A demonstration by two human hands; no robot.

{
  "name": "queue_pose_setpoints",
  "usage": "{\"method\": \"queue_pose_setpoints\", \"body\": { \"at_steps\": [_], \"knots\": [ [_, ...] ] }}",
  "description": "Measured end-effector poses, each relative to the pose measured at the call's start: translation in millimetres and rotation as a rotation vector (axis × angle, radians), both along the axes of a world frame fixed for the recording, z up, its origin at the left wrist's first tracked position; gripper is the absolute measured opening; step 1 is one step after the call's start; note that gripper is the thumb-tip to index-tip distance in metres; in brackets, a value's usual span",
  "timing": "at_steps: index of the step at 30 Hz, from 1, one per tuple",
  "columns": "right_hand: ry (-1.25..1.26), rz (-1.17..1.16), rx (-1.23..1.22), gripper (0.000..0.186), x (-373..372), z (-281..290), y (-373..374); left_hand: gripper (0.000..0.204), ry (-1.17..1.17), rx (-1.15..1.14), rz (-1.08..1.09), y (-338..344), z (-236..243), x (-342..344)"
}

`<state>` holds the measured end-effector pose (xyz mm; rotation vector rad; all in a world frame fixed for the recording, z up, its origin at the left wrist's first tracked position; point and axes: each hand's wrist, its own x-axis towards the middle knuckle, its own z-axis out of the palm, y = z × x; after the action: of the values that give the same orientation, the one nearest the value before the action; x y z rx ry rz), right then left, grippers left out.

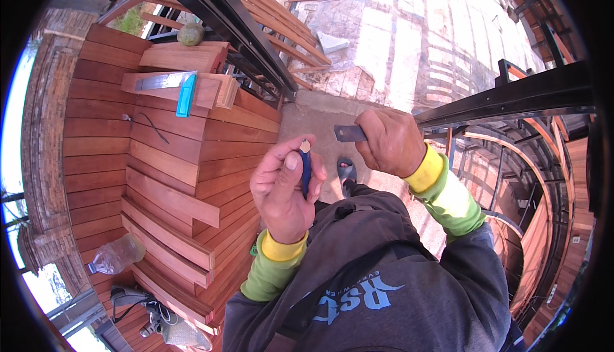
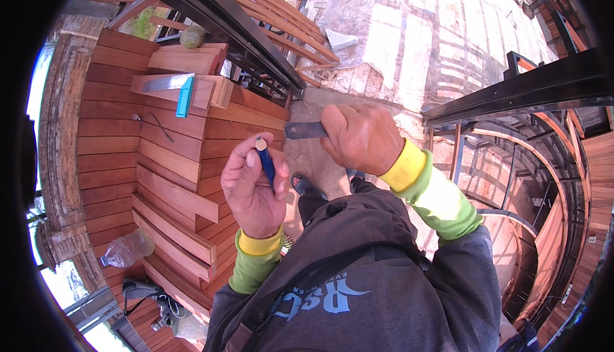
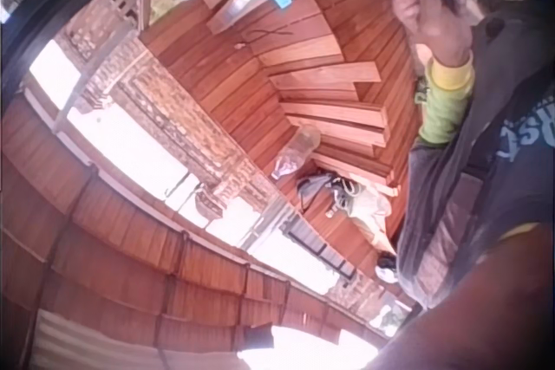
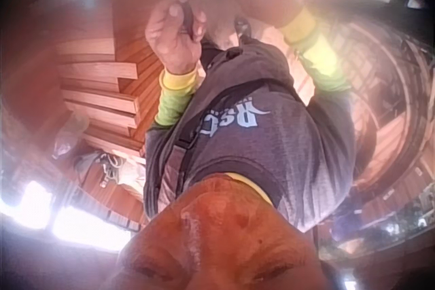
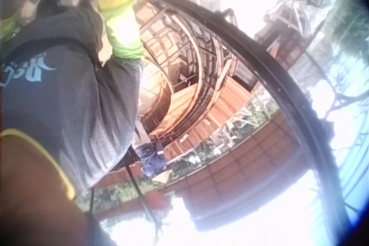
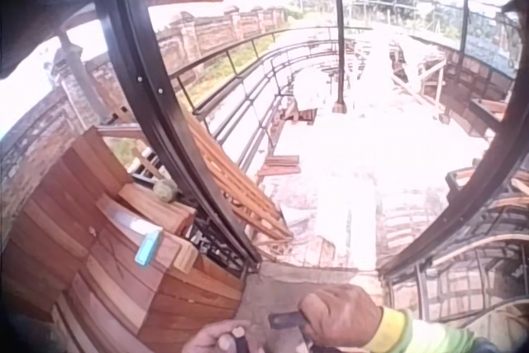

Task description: The person installs wooden planks onto a curved wooden structure. They use a utility knife to trim the ends of the planks for a precise fit and a pencil to mark measurements. The person repeatedly positions, marks, and cuts the planks to fit the curved surface.

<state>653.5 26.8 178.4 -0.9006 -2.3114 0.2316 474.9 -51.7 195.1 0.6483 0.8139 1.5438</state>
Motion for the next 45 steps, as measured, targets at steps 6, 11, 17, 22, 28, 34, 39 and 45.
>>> {"method": "queue_pose_setpoints", "body": {
  "at_steps": [6, 11, 17, 22, 28, 34, 39, 45],
  "knots": [
    [0.004, -0.001, 0.028, 0.026, 0, 0, -3, 0.033, -0.046, -0.051, -0.037, -2, 1, 4],
    [-0.037, 0.016, -0.02, 0.027, 4, -2, -7, 0.032, -0.14, -0.047, -0.079, -3, -1, 7],
    [-0.038, 0.021, -0.025, 0.027, 5, -1, -11, 0.033, -0.151, -0.112, -0.085, -5, 3, 11],
    [-0.053, 0.024, 0.013, 0.029, 4, 0, -15, 0.031, -0.117, -0.17, -0.097, -6, 3, 12],
    [-0.145, 0.085, 0.136, 0.025, -1, 9, -16, 0.028, -0.001, -0.108, 0.001, -13, 6, 20],
    [-0.215, 0.098, 0.196, 0.032, -3, 12, -18, 0.027, 0.028, -0.038, -0.051, -17, 5, 19],
    [-0.235, 0.138, 0.224, 0.032, -6, 19, -15, 0.027, -0.026, -0.084, -0.073, -21, 8, 17],
    [-0.251, 0.162, 0.243, 0.032, -9, 19, -13, 0.027, -0.057, -0.094, -0.082, -22, 10, 13]
  ]
}}
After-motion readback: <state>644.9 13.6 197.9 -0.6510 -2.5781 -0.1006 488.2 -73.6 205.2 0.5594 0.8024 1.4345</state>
